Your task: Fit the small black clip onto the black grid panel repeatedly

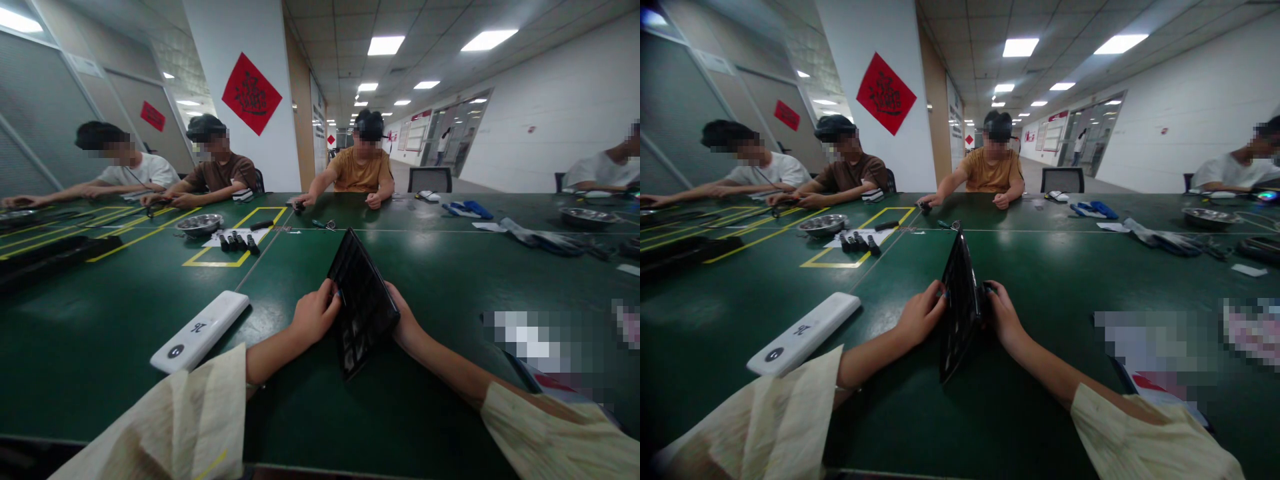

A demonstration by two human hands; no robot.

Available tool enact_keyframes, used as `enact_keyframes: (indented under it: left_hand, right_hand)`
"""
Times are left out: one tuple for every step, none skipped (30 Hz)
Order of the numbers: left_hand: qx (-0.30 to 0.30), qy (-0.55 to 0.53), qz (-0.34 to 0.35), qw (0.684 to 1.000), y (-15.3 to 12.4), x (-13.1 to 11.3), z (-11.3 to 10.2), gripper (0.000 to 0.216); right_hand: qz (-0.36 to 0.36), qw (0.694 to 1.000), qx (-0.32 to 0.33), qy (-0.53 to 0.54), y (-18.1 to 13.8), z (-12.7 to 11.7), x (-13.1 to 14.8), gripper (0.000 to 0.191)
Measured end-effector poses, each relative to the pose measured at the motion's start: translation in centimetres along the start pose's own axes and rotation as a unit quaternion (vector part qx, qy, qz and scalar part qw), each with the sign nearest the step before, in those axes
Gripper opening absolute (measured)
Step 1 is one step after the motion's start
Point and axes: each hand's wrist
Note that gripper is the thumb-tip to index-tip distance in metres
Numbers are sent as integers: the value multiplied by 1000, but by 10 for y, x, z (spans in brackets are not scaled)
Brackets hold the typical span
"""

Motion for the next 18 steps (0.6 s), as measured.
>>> enact_keyframes:
  left_hand:
    - [-1, -1, 3, 1000, 0, 0, 0, 22]
    - [-2, -2, 5, 1000, 0, 0, 1, 22]
    - [-4, -2, 6, 1000, 0, 0, 1, 22]
    - [-6, -3, 5, 1000, 0, 0, 1, 22]
    - [-6, -4, 3, 1000, 0, 0, 1, 21]
    - [-7, -6, 0, 1000, 0, 0, 1, 21]
    - [-8, -8, -2, 1000, -1, -1, 0, 20]
    - [-8, -11, -3, 1000, -1, -1, 0, 19]
    - [-9, -12, -2, 1000, -1, -1, -1, 19]
    - [-9, -14, 0, 1000, -2, -2, -1, 18]
    - [-9, -14, 2, 1000, -2, -2, -2, 17]
    - [-8, -15, 3, 1000, -2, -2, -2, 17]
    - [-6, -15, 3, 1000, -3, -3, -3, 17]
    - [-5, -16, 1, 1000, -3, -3, -3, 16]
    - [-4, -16, 1, 1000, -3, -3, -3, 16]
    - [-4, -16, 1, 1000, -3, -3, -3, 16]
    - [-4, -17, 2, 1000, -3, -3, -3, 16]
    - [-5, -19, 4, 1000, -2, -2, -3, 16]
  right_hand:
    - [-2, 1000, 0, -2, 0, 0, 0, 31]
    - [-4, 1000, 0, -4, 0, 0, -1, 31]
    - [-5, 1000, 3, -7, 0, -1, -1, 31]
    - [-7, 1000, 4, -9, 0, -1, -2, 31]
    - [-8, 1000, 6, -9, 0, -1, -2, 31]
    - [-9, 1000, 5, -9, 0, -2, -3, 32]
    - [-7, 1000, 4, -8, 0, -2, -3, 32]
    - [-5, 1000, 4, -5, 0, -2, -4, 32]
    - [-2, 1000, 3, -1, 0, -3, -4, 32]
    - [0, 1000, 4, 3, 0, -3, -3, 32]
    - [3, 1000, 8, 7, 0, -3, -3, 33]
    - [4, 1000, 10, 10, 0, -3, -2, 32]
    - [5, 1000, 11, 12, -1, -2, -2, 32]
    - [5, 1000, 11, 13, -1, -2, -1, 32]
    - [5, 1000, 9, 14, -1, -1, 1, 32]
    - [6, 1000, 8, 14, -2, -1, 2, 33]
    - [7, 1000, 6, 14, -2, 0, 3, 33]
    - [8, 1000, 3, 13, -2, 1, 4, 33]
Point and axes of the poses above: each hand's wrist, its own y-axis towards the middle knuckle, its own z-axis out of the palm, x = y × z, and after that the axes turned 15 degrees about -z, right-handed
